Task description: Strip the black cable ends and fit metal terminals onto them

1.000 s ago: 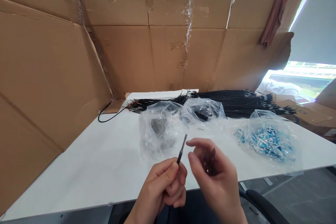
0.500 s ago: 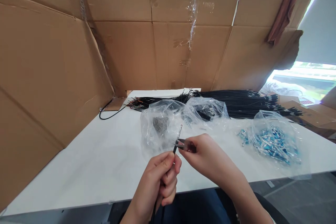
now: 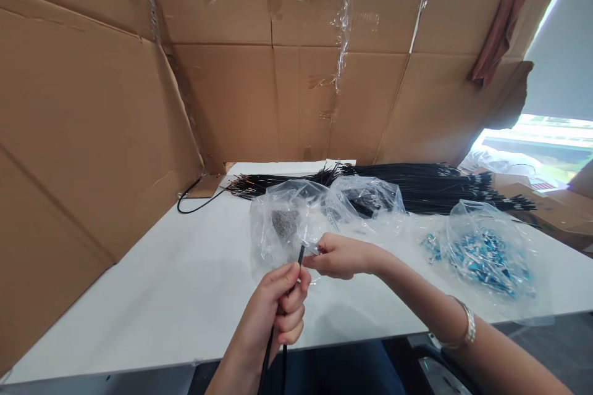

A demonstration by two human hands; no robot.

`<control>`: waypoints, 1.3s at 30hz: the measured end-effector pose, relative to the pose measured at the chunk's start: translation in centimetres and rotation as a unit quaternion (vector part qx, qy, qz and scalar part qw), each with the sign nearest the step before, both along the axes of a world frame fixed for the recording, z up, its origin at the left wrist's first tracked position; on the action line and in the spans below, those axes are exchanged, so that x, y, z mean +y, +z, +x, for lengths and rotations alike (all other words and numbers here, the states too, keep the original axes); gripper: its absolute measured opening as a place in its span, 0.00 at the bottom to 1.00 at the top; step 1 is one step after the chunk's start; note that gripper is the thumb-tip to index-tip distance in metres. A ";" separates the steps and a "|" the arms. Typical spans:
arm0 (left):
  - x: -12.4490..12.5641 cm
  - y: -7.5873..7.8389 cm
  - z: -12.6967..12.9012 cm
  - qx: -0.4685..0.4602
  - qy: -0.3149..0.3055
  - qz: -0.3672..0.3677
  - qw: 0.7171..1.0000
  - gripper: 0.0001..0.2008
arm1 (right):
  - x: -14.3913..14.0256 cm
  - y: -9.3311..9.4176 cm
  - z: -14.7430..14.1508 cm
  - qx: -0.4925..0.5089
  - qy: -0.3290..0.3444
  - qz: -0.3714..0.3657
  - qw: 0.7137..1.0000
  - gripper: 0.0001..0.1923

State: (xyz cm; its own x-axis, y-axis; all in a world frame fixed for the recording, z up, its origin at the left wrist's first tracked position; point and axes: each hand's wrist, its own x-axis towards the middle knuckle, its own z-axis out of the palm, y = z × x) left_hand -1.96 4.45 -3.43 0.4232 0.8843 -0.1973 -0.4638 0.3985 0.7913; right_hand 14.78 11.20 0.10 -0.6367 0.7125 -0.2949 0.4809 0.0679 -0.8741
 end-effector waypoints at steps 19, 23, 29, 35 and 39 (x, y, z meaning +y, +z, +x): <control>4.9 1.0 0.3 0.016 0.031 -0.122 0.992 0.20 | 6.9 -2.7 -0.5 -0.087 0.084 -0.301 0.946 0.25; 5.0 1.1 0.2 0.034 0.036 -0.114 0.992 0.18 | 6.7 -2.7 0.4 -0.069 0.051 -0.254 0.963 0.25; 4.4 0.6 0.4 0.083 0.055 -0.060 0.993 0.14 | 4.9 -1.5 1.3 -0.074 -0.017 -0.117 0.990 0.22; 3.9 -0.4 1.2 0.153 0.091 0.012 0.984 0.12 | 2.9 -0.4 0.9 -0.090 -0.065 0.057 0.992 0.19; 3.3 -0.5 1.4 0.196 0.111 0.052 0.973 0.14 | 2.6 -0.1 0.8 -0.099 -0.070 0.138 0.983 0.21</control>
